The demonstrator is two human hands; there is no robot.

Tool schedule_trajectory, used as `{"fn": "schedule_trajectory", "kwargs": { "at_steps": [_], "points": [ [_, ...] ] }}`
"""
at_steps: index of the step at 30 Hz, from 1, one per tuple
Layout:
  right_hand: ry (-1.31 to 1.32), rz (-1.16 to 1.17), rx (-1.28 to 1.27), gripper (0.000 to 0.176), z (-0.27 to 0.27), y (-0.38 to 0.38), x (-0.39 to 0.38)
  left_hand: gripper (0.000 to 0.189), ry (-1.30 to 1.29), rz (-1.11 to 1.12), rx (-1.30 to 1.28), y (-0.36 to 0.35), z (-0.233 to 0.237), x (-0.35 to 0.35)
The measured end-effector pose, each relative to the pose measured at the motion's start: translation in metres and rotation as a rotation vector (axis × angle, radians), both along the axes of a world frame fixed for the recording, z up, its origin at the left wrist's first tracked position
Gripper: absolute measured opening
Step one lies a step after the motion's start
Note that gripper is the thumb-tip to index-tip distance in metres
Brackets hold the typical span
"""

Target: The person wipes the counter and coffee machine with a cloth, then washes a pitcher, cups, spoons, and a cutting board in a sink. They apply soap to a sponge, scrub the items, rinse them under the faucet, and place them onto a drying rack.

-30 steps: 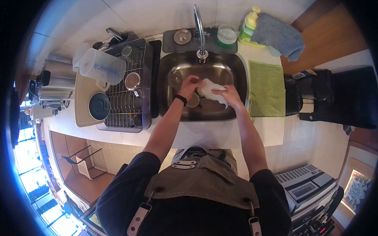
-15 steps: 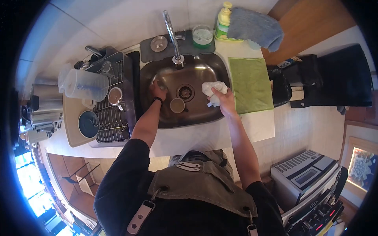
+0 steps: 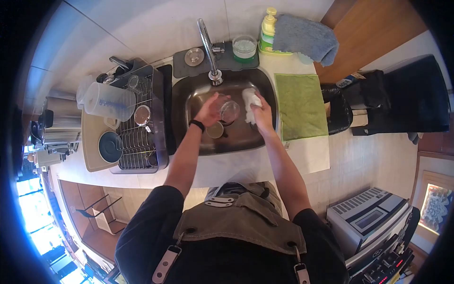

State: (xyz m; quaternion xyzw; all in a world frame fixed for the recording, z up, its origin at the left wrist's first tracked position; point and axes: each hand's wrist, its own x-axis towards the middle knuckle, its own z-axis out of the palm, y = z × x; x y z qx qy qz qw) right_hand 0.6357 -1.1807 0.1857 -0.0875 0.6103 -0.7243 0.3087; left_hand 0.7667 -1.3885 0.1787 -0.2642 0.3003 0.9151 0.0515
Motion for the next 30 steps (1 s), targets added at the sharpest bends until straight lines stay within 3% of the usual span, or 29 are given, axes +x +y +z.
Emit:
{"fn": "schedule_trajectory", "kwargs": {
  "at_steps": [3, 7, 10, 12, 14, 16, 19, 20, 23, 26, 30],
  "points": [
    [-0.095, 0.028, -0.150, 0.046, -0.004, -0.021, 0.020, 0.062, 0.061, 0.142, 0.093, 0.039, 0.000, -0.027],
    [0.026, 0.008, 0.037, 0.038, -0.001, -0.017, 0.035, 0.055, -0.105, 0.262, 0.172, 0.068, -0.013, -0.031],
    [0.016, 0.073, 0.082, 0.037, -0.010, -0.014, 0.018, 0.052, 0.067, 0.104, 0.038, 0.077, -0.012, -0.025],
    [0.034, 0.168, 0.145, 0.040, -0.032, -0.013, -0.006, 0.055, 0.008, 0.030, 0.074, 0.076, 0.002, -0.023],
    [-0.160, 0.319, 0.058, 0.041, -0.017, -0.015, -0.018, 0.060, -0.022, -0.074, 0.104, 0.067, 0.008, -0.020],
    [-0.406, 0.446, -0.014, 0.041, -0.013, -0.016, -0.029, 0.060, -0.038, -0.051, 0.169, 0.056, 0.015, -0.020],
    [-0.358, 0.481, 0.018, 0.040, -0.017, -0.019, -0.041, 0.056, -0.020, 0.084, 0.186, 0.045, 0.039, -0.010],
    [-0.268, 0.426, 0.061, 0.038, -0.014, -0.023, -0.040, 0.054, -0.008, 0.147, 0.179, 0.044, 0.045, -0.004],
    [0.264, 0.556, 0.183, 0.035, 0.001, -0.034, -0.032, 0.048, -0.131, 0.222, -0.177, 0.046, 0.031, -0.005],
    [0.663, 0.815, 0.271, 0.034, 0.030, -0.040, -0.002, 0.045, -0.317, 0.352, 0.072, 0.034, 0.012, -0.009],
    [1.228, 1.225, 0.306, 0.042, 0.025, -0.032, -0.005, 0.044, -0.317, 0.057, -0.109, 0.018, 0.007, -0.004]
  ]
}}
